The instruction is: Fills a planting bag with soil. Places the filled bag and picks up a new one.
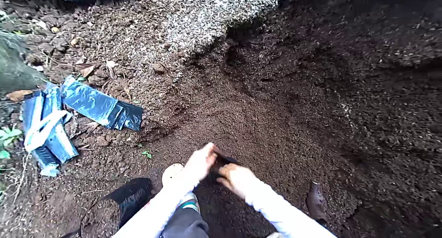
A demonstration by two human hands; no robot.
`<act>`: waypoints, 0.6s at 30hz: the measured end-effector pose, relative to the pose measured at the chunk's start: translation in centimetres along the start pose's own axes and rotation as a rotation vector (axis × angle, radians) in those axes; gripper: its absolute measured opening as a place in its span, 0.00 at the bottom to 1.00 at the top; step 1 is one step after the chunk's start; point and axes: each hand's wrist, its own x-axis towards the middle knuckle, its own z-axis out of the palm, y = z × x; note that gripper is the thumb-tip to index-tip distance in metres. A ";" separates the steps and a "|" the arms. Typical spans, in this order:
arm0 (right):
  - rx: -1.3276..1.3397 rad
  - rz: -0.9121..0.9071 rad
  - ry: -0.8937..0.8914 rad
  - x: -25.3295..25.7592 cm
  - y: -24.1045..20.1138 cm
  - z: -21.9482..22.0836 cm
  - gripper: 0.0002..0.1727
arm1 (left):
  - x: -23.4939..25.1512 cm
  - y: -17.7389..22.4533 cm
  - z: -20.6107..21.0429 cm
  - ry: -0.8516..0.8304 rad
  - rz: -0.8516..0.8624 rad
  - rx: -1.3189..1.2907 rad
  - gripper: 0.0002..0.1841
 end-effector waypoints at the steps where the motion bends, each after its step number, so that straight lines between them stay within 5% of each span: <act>1: 0.011 -0.066 0.081 -0.8 0.7 -1.0 0.21 | 0.2 -0.4 -0.8 0.023 -0.041 0.038 0.17; 3: 0.217 -0.111 0.406 -1.5 3.3 -0.8 0.18 | 0.7 -0.9 -1.6 0.079 -0.084 0.160 0.15; 5: 0.723 0.076 0.614 -0.9 6.4 1.1 0.20 | 1.0 -1.2 -1.8 0.158 -0.039 0.246 0.12; 8: 1.598 0.581 0.380 2.1 10.9 5.2 0.41 | 1.1 -1.0 -1.9 0.146 0.017 0.293 0.14; 10: 1.983 0.648 0.119 4.6 13.2 7.8 0.58 | 1.0 -0.3 -1.9 0.052 -0.055 0.353 0.19; 12: 2.150 0.605 0.175 7.6 13.7 6.8 0.62 | 1.0 0.2 -2.1 -0.012 -0.120 0.438 0.22; 16: 2.331 0.504 0.472 13.4 12.6 0.8 0.49 | 0.8 -0.2 -2.5 -0.008 -0.194 0.423 0.20; 18: 2.362 0.489 0.582 15.5 11.7 -0.6 0.49 | 0.6 -0.8 -2.3 0.008 -0.232 0.334 0.26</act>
